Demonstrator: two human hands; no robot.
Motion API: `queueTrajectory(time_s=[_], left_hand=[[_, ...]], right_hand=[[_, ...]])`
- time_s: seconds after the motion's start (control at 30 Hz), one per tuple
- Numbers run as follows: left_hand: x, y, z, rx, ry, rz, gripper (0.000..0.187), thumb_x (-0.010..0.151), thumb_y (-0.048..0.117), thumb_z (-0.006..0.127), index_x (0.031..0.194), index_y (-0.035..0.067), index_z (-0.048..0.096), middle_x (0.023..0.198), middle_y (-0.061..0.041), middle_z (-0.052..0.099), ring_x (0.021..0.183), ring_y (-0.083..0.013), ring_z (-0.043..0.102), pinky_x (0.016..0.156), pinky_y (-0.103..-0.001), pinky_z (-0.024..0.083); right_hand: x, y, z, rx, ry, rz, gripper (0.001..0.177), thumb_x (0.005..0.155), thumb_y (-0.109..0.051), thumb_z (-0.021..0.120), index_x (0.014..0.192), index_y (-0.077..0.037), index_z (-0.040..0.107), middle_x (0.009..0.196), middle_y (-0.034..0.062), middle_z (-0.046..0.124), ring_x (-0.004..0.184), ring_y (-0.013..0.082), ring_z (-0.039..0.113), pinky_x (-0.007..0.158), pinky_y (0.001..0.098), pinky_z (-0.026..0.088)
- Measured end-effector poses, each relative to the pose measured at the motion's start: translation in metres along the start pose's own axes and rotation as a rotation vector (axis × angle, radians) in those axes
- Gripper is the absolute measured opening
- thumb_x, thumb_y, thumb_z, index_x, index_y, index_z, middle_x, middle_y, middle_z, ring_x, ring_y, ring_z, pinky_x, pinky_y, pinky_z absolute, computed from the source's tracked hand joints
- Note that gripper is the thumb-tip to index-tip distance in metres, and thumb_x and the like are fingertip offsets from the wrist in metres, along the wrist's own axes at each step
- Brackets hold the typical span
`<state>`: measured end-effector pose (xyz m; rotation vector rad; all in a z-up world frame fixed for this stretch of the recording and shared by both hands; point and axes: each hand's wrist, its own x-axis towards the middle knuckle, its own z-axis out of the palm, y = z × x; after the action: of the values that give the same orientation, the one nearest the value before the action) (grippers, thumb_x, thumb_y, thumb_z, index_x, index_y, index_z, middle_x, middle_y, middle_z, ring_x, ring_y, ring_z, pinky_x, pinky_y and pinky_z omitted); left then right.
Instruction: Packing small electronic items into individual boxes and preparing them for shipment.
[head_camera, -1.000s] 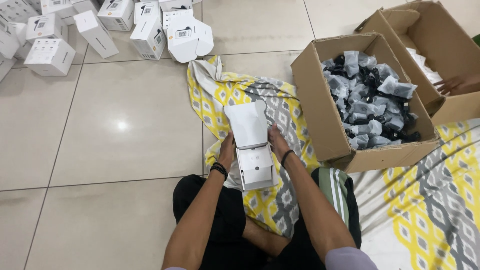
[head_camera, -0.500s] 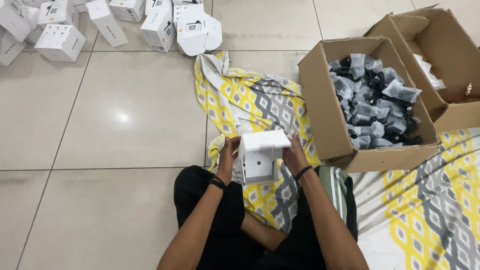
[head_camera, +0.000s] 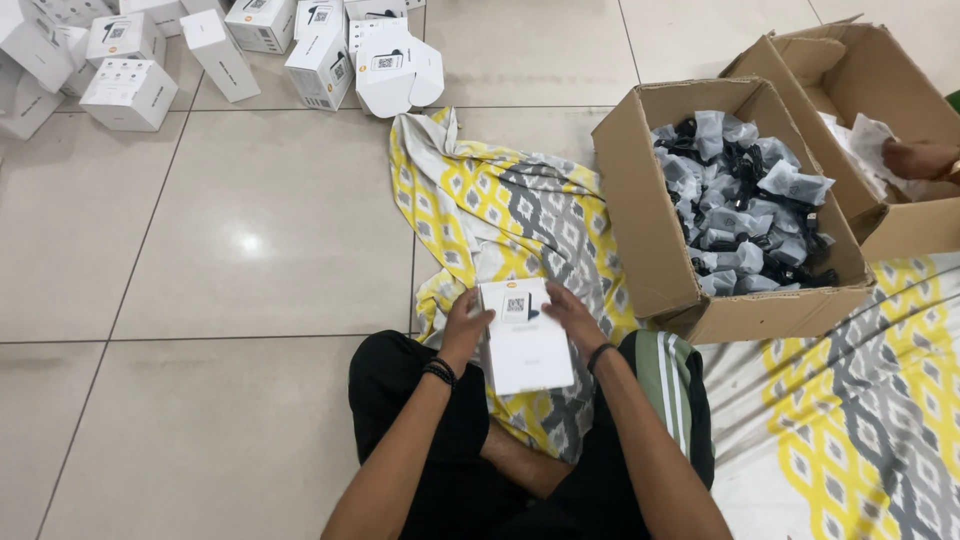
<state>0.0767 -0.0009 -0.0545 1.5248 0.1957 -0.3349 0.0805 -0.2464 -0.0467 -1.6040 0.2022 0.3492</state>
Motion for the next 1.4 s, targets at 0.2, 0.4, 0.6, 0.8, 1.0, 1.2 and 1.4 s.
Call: queueTrajectory(time_s=[0.2,0.4,0.6,0.8,1.0,1.2,1.4], left_hand=[[-0.021,-0.046,0.021,0.172,0.025,-0.076,0.07,0.103,0.043,0.053,0.158,0.006,0.031,0.159,-0.016,0.044,0.147,-0.0289,0.045,0.119,-0.038,0.036],[-0.066,0.052,0.019,-0.159,-0.107,-0.061,0.08,0.101,0.057,0.034,0.164,0.015,0.007,0.172,-0.007,0.017,0.156,-0.0227,0.022,0.124,-0.036,0.023],[-0.081,0.085,0.024,-0.293,-0.12,0.061,0.088,0.099,0.067,0.032,0.164,0.011,0.015,0.173,-0.009,0.013,0.158,-0.0213,0.015,0.125,-0.036,0.015],[-0.097,0.109,0.029,-0.411,-0.109,-0.165,0.089,0.096,0.069,0.033,0.161,0.009,0.025,0.165,-0.012,0.034,0.151,-0.0227,0.032,0.121,-0.037,0.024],[-0.1,0.107,0.03,-0.486,-0.085,-0.183,0.084,0.097,0.066,0.039,0.154,0.005,0.039,0.153,-0.013,0.05,0.141,-0.0222,0.047,0.117,-0.036,0.034],[-0.101,0.106,0.031,-0.519,-0.068,-0.187,0.082,0.098,0.063,0.041,0.153,0.003,0.042,0.151,-0.016,0.053,0.14,-0.025,0.049,0.117,-0.038,0.034],[-0.087,0.067,0.026,-0.358,-0.015,-0.125,0.078,0.097,0.053,0.044,0.16,0.01,0.028,0.168,-0.01,0.026,0.154,-0.0228,0.026,0.121,-0.037,0.022]], right_hand=[[-0.023,0.031,0.026,-0.256,0.041,0.138,0.059,0.101,-0.034,0.053,0.154,-0.01,0.044,0.146,0.0112,0.062,0.129,0.0253,0.063,0.11,0.0383,0.046],[-0.055,-0.022,0.02,0.165,-0.015,0.239,0.071,0.101,-0.055,0.039,0.158,-0.013,0.037,0.154,0.0083,0.054,0.139,0.0234,0.054,0.116,0.0394,0.039],[-0.1,-0.078,0.027,0.322,0.0,0.053,0.087,0.096,-0.068,0.034,0.162,-0.013,0.026,0.168,0.01,0.029,0.155,0.0234,0.025,0.125,0.039,0.018],[-0.114,-0.087,0.03,0.233,0.013,0.138,0.094,0.093,-0.073,0.03,0.163,-0.01,0.019,0.169,0.0145,0.022,0.157,0.0275,0.015,0.126,0.0418,0.013],[-0.121,-0.091,0.034,0.204,0.01,0.147,0.093,0.093,-0.073,0.031,0.163,-0.013,0.02,0.169,0.0134,0.022,0.158,0.0268,0.016,0.126,0.0428,0.011],[-0.122,-0.095,0.039,0.198,0.031,0.188,0.09,0.093,-0.072,0.032,0.162,-0.014,0.027,0.165,0.0137,0.035,0.155,0.0265,0.028,0.125,0.0415,0.018],[-0.107,-0.069,0.036,0.139,0.067,0.135,0.083,0.099,-0.067,0.035,0.161,-0.012,0.029,0.164,0.0156,0.037,0.152,0.0272,0.034,0.124,0.0423,0.023]])
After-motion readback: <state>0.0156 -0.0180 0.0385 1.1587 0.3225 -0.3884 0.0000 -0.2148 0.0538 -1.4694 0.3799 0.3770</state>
